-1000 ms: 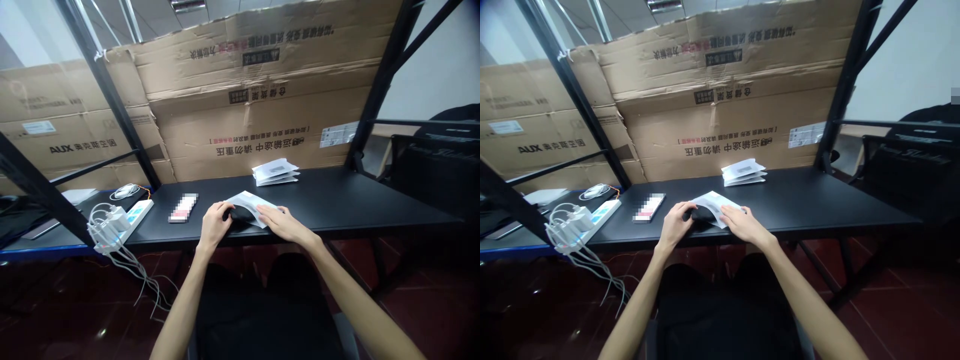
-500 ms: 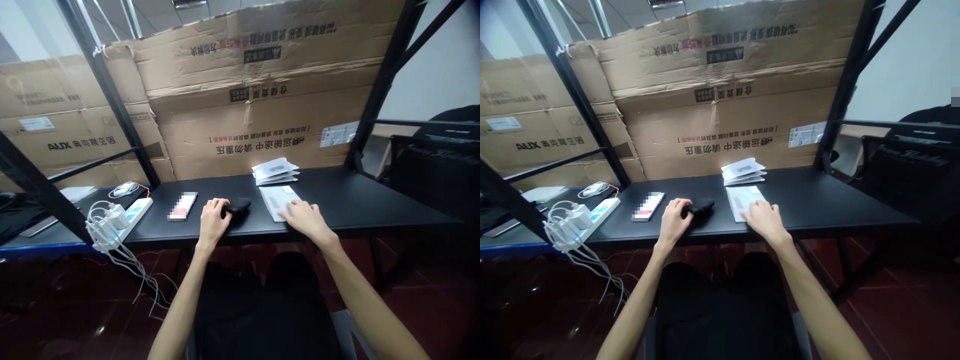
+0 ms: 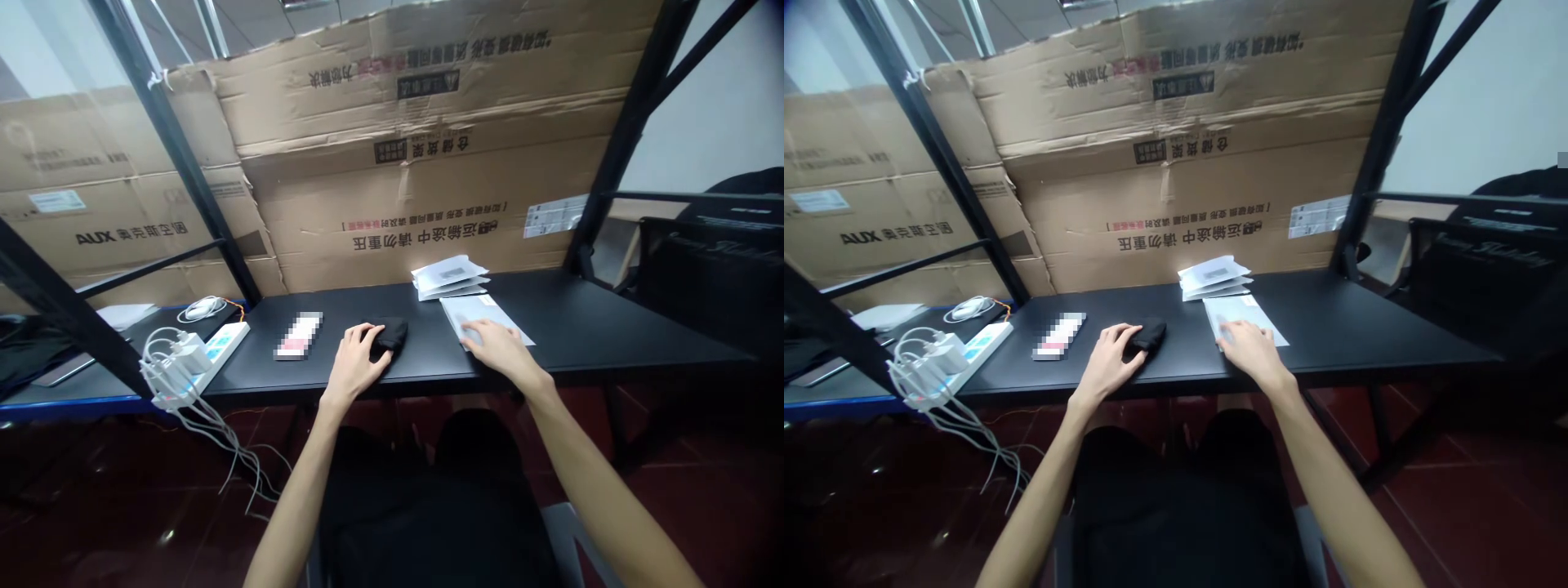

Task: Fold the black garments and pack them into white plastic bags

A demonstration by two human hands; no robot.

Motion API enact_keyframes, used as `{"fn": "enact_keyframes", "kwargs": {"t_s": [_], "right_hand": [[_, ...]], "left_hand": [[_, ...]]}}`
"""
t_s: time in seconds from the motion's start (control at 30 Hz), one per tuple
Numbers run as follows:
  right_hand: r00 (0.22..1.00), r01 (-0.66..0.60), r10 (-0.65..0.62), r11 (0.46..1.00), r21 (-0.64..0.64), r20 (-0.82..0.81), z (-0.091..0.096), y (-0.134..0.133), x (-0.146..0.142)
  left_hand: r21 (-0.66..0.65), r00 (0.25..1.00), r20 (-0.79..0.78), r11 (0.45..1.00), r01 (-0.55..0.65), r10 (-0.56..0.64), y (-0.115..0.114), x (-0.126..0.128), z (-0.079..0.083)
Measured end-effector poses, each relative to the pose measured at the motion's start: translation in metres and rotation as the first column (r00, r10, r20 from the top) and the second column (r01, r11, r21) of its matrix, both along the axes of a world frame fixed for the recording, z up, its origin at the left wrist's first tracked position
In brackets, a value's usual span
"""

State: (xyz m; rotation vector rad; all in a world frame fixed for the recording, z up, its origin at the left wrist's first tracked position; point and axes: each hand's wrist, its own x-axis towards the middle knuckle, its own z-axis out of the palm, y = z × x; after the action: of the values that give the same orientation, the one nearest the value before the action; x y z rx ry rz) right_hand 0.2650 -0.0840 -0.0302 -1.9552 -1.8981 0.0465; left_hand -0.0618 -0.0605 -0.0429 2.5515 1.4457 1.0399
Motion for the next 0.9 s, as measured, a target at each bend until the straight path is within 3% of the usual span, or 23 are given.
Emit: {"fn": "enact_keyframes", "kwargs": {"t_s": [0.17, 0.33, 0.4, 0.47, 0.57, 0.63, 0.77, 0.9], "right_hand": [[0.999, -0.030, 0.030, 0.999, -0.011, -0.018, -0.003, -0.001, 0.002], [0.999, -0.032, 0.033, 0.998, 0.060, -0.026, -0.001, -0.001, 0.001], [0.997, -0.068, 0.072, 0.991, 0.116, -0.025, 0.002, -0.002, -0.009], [0.981, -0.186, 0.193, 0.969, 0.163, -0.024, 0.003, -0.005, -0.025], [0.908, -0.409, 0.418, 0.896, 0.171, -0.015, -0.001, -0.013, -0.057], [0.869, -0.491, 0.495, 0.857, 0.155, 0.012, -0.005, -0.019, -0.079], [0.852, -0.524, 0.520, 0.838, 0.152, 0.069, -0.014, -0.026, -0.105], [0.848, -0.529, 0.514, 0.836, 0.147, 0.129, -0.018, -0.025, -0.110]], "left_hand": [[0.013, 0.999, 0.001, 0.999, -0.041, 0.041, 0.000, 0.001, -0.002], [0.016, 0.996, -0.013, 0.996, -0.090, 0.091, 0.001, 0.002, -0.002], [0.026, 0.995, -0.018, 0.995, -0.098, 0.098, -0.001, 0.003, -0.001], [0.031, 0.994, -0.015, 0.993, -0.110, 0.111, -0.002, 0.004, 0.001], [0.027, 0.990, 0.027, 0.990, -0.136, 0.136, -0.004, 0.005, 0.002], [0.019, 0.986, 0.085, 0.989, -0.145, 0.143, -0.003, 0.004, 0.002], [0.014, 0.971, 0.201, 0.990, -0.139, 0.133, 0.001, 0.000, 0.002], [0.001, 0.975, 0.197, 0.995, -0.102, 0.100, -0.002, 0.001, 0.004]]}}
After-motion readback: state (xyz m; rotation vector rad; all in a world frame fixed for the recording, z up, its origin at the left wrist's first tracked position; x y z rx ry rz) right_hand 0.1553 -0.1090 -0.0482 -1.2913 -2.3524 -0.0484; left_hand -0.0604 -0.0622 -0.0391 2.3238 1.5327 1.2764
